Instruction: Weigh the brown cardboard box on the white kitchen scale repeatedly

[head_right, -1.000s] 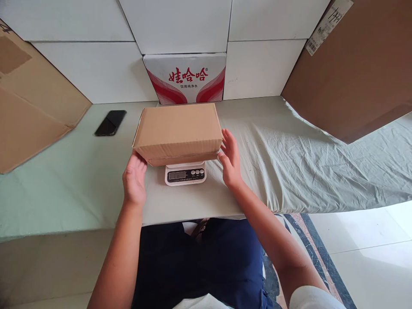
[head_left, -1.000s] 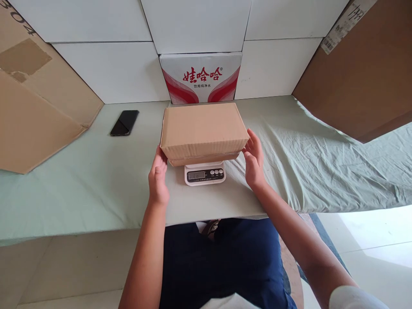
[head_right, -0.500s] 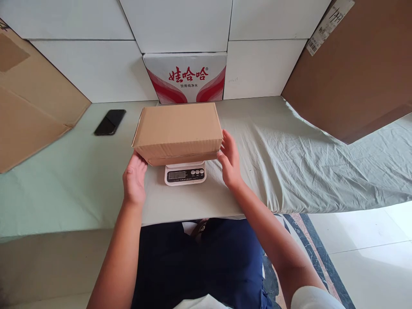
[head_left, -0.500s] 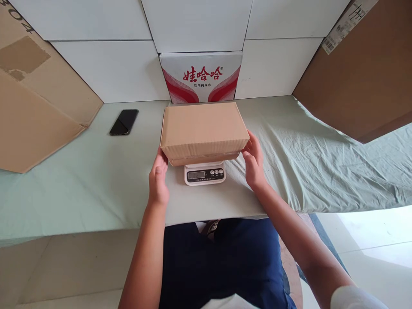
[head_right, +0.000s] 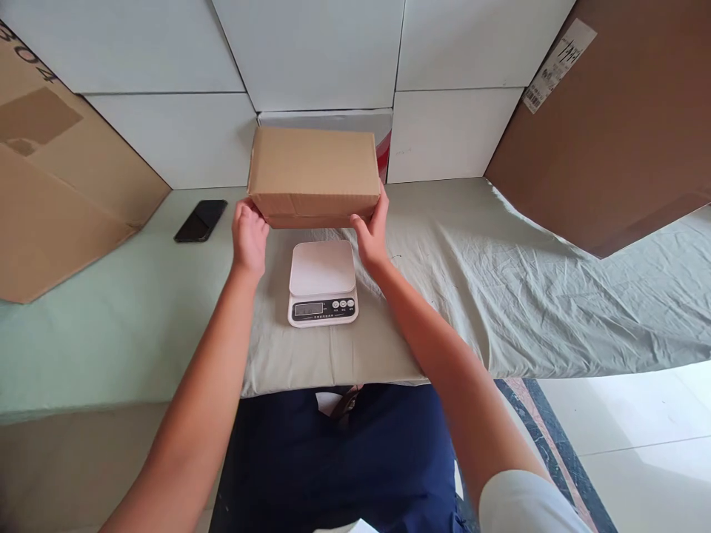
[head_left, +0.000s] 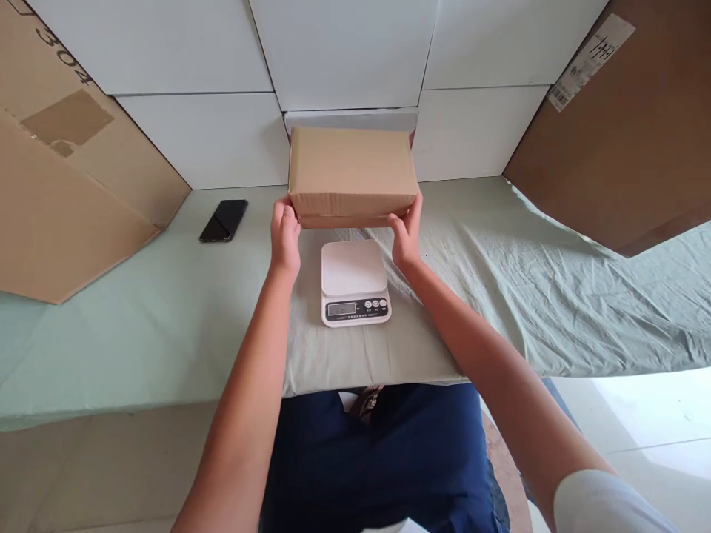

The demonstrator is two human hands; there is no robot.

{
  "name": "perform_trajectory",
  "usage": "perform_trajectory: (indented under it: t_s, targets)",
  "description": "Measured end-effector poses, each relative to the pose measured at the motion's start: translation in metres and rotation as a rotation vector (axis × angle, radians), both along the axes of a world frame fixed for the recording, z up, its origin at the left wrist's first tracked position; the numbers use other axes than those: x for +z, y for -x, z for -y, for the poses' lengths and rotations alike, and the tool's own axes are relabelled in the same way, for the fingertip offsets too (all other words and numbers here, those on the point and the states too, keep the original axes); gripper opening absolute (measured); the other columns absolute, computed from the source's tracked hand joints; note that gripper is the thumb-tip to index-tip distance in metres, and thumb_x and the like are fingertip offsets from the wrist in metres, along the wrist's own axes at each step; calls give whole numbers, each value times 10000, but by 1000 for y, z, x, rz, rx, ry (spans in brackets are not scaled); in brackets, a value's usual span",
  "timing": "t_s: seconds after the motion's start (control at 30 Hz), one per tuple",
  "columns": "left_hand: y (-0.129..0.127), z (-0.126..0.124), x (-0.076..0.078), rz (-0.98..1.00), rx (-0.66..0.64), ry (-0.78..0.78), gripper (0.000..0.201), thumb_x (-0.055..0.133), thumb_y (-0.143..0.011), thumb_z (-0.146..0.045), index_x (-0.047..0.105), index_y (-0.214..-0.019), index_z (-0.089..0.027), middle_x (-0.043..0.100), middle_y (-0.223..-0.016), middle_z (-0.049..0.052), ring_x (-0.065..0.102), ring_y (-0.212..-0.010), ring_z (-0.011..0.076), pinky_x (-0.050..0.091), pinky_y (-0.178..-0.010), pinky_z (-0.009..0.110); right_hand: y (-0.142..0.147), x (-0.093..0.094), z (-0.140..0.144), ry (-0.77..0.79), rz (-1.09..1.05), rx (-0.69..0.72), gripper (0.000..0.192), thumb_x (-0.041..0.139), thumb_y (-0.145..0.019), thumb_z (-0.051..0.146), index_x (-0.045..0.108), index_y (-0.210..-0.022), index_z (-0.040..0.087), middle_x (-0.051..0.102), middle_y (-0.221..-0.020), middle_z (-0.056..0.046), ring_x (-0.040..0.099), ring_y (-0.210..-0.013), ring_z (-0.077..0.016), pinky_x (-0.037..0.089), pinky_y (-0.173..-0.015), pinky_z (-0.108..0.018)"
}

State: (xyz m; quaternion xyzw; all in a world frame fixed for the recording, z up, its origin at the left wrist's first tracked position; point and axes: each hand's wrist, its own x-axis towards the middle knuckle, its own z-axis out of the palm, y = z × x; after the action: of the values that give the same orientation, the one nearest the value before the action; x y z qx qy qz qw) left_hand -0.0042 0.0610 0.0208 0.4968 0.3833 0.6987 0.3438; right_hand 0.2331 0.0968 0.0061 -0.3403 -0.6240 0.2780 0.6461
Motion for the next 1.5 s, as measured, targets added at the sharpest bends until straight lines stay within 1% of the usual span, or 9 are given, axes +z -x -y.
perform_trajectory:
  t_s: [0.07, 0.17, 0.23, 0.33, 0.63, 0.9, 1.13, 1.3, 1.5]
  targets:
    - [2, -19, -19, 45, 30, 66, 693, 626, -752, -866, 645, -1134, -288, 671, -1377, 128, 600, -1398, 297, 458, -1175, 467, 8, -13, -15, 36, 6, 3, 943, 508, -838, 783, 188, -1623, 370, 331, -1719, -9, 235, -1633, -299, 213, -1370, -555]
    - [8, -33, -47, 61, 32, 140, 730, 598, -733, -904, 643, -1119, -286, 657, -1413, 135, 579, -1427, 268, 467, -1162, 434, 10, -27, -26, 75, 18, 27, 953, 550, -818, 749, 234, -1614, 332, 331, -1722, -30, 246, -1633, -301, 189, -1378, -548]
    - [11, -37, -58, 67, 16, 165, 745, 589, -728, -918, 645, -1119, -286, 650, -1434, 133, 579, -1430, 257, 472, -1157, 422, 6, -31, -30, 102, 39, 52, 885, 527, -840, 728, 282, -1595, 337, 362, -1708, -24, 270, -1623, -289, 207, -1374, -544]
    - [13, -43, -65, 69, 5, 176, 739, 596, -735, -911, 654, -1134, -291, 637, -1465, 124, 575, -1439, 251, 458, -1171, 412, 0, -34, -36, 156, 45, 72, 777, 479, -876, 714, 348, -1556, 360, 412, -1683, -4, 327, -1592, -274, 250, -1360, -549]
    - [8, -45, -65, 99, 11, 184, 790, 629, -703, -912, 646, -1167, -272, 606, -1501, 158, 541, -1479, 283, 445, -1194, 467, -1, -38, -40, 278, -60, 48, 710, 574, -808, 665, 482, -1382, 257, 555, -1525, -95, 442, -1496, -322, 295, -1331, -573]
    - [6, -49, -65, 103, 11, 184, 824, 628, -700, -919, 658, -1210, -273, 615, -1512, 160, 524, -1499, 291, 441, -1203, 458, -1, -40, -40, 280, -59, 56, 690, 602, -799, 665, 473, -1342, 259, 551, -1520, -107, 408, -1520, -347, 292, -1320, -618]
    - [19, -32, -56, 93, 30, 268, 780, 511, -850, -844, 625, -1388, -290, 481, -1675, 97, 388, -1600, 241, 329, -1290, 372, -4, -41, -36, 280, -153, 41, 673, 626, -826, 648, 464, -1377, 297, 495, -1600, -81, 354, -1576, -333, 323, -1314, -569]
    - [27, -25, -52, 86, 41, 342, 788, 367, -932, -804, 556, -1510, -302, 367, -1741, 76, 304, -1631, 219, 284, -1311, 367, -6, -35, -30, 347, -141, 49, 625, 613, -819, 616, 518, -1340, 283, 554, -1562, -81, 446, -1501, -325, 367, -1288, -557]
    - [16, -29, -54, 40, -19, 352, 861, 393, -931, -803, 496, -1573, -239, 371, -1730, 107, 317, -1625, 237, 279, -1316, 367, -5, -28, -24, 320, -25, 39, 503, 574, -868, 510, 556, -1293, 242, 634, -1457, -90, 501, -1410, -316, 385, -1264, -536]
